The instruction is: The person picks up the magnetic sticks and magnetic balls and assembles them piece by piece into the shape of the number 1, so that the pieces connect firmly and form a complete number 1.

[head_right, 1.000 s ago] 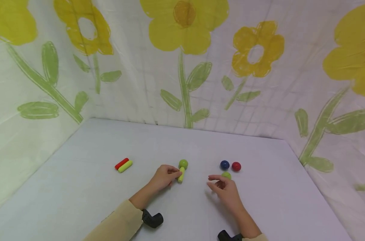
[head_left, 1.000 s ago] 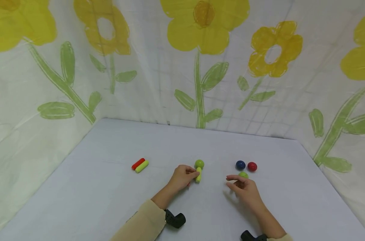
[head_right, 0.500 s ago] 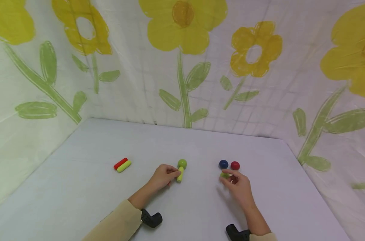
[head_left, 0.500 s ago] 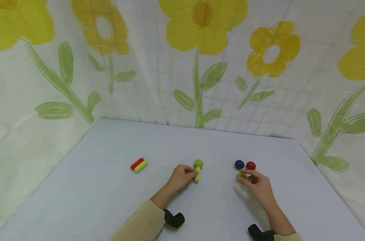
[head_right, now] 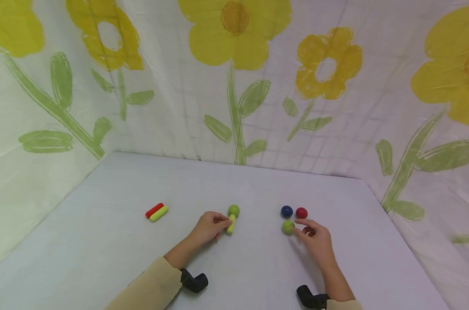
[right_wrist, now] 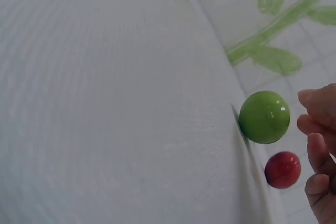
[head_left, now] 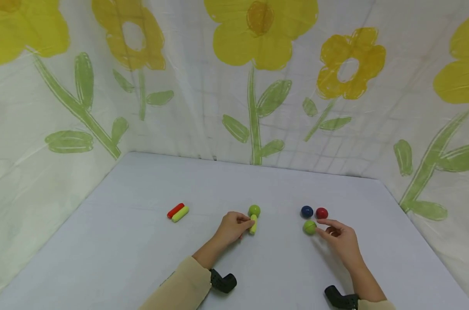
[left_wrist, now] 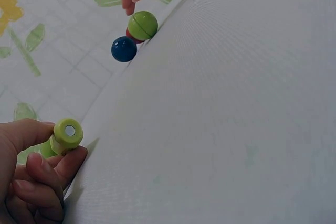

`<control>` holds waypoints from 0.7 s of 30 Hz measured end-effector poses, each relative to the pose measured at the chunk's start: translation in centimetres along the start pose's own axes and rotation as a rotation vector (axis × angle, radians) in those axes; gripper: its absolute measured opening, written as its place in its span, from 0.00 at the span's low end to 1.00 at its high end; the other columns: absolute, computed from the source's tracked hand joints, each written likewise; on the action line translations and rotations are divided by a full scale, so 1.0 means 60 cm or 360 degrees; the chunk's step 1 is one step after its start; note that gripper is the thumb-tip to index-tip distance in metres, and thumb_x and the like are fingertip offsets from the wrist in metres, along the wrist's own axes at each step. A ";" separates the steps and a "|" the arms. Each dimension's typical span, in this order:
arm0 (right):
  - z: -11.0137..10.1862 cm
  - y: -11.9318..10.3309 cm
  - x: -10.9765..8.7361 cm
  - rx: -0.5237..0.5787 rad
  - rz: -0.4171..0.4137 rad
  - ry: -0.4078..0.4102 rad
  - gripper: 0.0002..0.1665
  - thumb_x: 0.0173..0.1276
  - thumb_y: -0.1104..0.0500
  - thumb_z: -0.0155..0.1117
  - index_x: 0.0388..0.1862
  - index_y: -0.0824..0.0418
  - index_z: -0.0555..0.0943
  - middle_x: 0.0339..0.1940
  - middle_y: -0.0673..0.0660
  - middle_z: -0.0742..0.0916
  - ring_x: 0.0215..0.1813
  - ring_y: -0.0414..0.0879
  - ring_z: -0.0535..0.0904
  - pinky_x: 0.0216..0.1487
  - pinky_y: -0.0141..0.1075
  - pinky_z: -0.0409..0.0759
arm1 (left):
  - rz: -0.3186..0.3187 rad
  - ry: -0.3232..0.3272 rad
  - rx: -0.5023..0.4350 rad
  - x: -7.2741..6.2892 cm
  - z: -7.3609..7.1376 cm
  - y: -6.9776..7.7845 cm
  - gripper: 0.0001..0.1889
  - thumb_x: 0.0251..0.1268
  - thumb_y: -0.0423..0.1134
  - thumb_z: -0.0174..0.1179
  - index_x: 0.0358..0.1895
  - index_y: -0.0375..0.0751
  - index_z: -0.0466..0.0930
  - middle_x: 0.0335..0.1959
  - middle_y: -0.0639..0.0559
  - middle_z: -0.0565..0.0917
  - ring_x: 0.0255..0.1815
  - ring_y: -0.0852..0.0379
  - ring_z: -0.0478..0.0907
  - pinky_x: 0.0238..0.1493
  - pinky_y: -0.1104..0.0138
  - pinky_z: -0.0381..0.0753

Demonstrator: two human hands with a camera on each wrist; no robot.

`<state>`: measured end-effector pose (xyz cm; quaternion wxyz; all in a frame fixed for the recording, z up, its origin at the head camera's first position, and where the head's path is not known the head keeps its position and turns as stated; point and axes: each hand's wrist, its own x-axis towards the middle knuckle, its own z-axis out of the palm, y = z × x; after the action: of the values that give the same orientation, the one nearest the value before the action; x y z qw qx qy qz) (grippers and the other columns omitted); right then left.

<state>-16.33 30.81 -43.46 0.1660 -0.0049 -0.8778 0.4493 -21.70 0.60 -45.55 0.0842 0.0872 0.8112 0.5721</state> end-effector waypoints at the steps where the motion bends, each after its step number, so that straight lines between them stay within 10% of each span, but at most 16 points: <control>1: 0.000 0.002 0.000 -0.0003 -0.0027 -0.0016 0.15 0.60 0.66 0.71 0.46 0.70 0.84 0.30 0.54 0.82 0.30 0.35 0.72 0.28 0.27 0.71 | 0.0006 0.0000 0.0002 0.000 0.000 0.000 0.13 0.65 0.39 0.64 0.41 0.29 0.83 0.25 0.52 0.81 0.12 0.64 0.67 0.17 0.72 0.67; 21: 0.037 -0.004 0.000 -0.0264 -0.0459 -0.0202 0.25 0.51 0.72 0.75 0.51 0.67 0.83 0.48 0.63 0.86 0.32 0.38 0.75 0.30 0.31 0.73 | -0.0008 -0.0024 0.0008 0.001 -0.001 0.003 0.14 0.66 0.39 0.63 0.42 0.29 0.83 0.26 0.52 0.82 0.13 0.64 0.67 0.18 0.71 0.68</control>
<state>-16.98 28.92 -44.50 0.1720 0.1358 -0.9122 0.3461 -21.74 0.60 -45.37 0.0915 0.0896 0.8122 0.5692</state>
